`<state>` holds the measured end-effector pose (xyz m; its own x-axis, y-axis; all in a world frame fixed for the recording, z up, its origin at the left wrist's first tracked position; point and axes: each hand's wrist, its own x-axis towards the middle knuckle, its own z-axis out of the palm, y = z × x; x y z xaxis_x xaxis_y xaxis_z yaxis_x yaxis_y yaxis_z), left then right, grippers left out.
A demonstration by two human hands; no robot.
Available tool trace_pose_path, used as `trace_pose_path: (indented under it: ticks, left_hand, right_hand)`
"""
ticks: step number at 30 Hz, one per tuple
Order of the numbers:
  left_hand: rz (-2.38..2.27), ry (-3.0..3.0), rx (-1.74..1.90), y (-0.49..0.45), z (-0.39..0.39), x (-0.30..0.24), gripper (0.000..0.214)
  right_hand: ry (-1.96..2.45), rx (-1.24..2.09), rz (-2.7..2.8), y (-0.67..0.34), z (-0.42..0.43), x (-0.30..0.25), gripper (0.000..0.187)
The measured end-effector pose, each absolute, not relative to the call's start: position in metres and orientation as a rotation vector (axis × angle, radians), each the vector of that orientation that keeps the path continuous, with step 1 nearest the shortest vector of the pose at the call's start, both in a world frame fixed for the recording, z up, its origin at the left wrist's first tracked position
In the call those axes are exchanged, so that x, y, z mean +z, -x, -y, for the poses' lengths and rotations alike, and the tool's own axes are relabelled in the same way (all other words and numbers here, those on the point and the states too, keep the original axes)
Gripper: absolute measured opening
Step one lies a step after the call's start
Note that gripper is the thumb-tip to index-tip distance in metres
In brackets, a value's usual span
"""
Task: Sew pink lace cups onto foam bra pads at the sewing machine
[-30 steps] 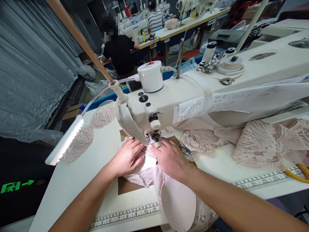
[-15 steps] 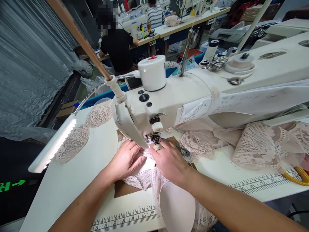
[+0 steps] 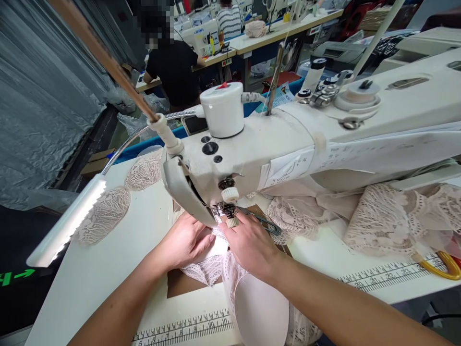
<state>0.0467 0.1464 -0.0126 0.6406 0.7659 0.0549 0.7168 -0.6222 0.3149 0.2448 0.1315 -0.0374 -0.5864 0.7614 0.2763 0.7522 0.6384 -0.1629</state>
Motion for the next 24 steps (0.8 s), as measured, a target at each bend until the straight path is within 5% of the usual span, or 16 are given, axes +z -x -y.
trace_pose_path:
  ticks: [11, 17, 24]
  left_hand:
    - [-1.495, -2.570, 0.335, -0.027, -0.138, 0.008, 0.032]
    - [-2.083, -2.291, -0.210, -0.005, -0.122, 0.016, 0.029]
    - [-1.679, -1.417, 0.711, 0.002, -0.113, -0.004, 0.033]
  right_hand:
    - [1.022, 0.075, 2.478, -0.252, -0.129, -0.038, 0.023]
    - [0.915, 0.110, 2.511, -0.252, -0.125, -0.037, 0.023]
    - [0.858, 0.171, 2.502, -0.251, -0.124, -0.038, 0.019]
